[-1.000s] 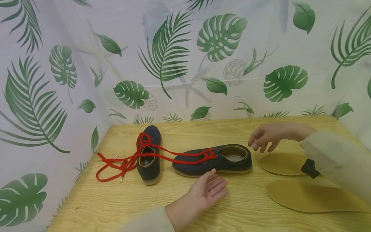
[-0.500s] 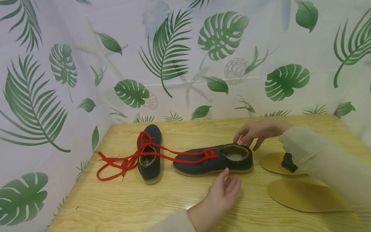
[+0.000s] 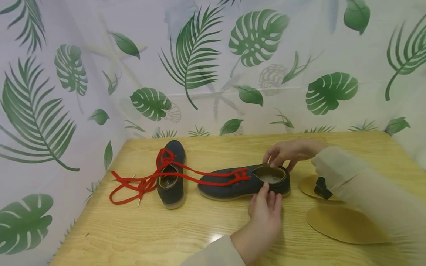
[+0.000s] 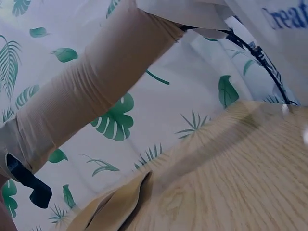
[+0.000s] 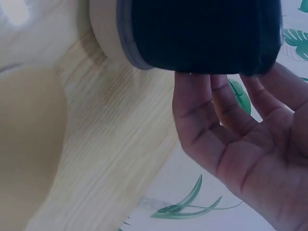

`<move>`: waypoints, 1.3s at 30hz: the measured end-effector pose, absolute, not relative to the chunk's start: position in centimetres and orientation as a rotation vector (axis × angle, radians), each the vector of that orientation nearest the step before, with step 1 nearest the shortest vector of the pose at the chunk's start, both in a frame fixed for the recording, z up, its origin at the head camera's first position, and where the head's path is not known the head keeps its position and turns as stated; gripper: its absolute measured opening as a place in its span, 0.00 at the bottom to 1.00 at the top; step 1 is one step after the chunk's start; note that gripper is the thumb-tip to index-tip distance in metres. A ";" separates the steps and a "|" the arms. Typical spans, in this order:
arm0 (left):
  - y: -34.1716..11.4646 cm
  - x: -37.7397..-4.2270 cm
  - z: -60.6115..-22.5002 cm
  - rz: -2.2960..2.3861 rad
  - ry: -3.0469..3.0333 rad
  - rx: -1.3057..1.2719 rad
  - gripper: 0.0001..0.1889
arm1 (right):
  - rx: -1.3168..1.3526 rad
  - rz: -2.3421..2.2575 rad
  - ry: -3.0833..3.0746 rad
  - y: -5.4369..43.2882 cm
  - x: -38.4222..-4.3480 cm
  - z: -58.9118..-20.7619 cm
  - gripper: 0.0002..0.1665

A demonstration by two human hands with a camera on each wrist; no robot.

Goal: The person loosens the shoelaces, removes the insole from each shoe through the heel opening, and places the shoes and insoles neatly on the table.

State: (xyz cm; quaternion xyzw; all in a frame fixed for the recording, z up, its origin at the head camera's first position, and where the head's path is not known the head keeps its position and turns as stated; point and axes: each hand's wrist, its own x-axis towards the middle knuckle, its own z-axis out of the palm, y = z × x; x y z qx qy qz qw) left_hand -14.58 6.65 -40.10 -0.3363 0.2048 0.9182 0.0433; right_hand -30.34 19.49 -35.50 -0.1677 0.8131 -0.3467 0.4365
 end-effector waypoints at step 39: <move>0.6 -14.6 -40.3 2.444 1.511 -0.859 0.37 | -0.114 -1.254 1.950 16.4 -23.8 -37.4 0.24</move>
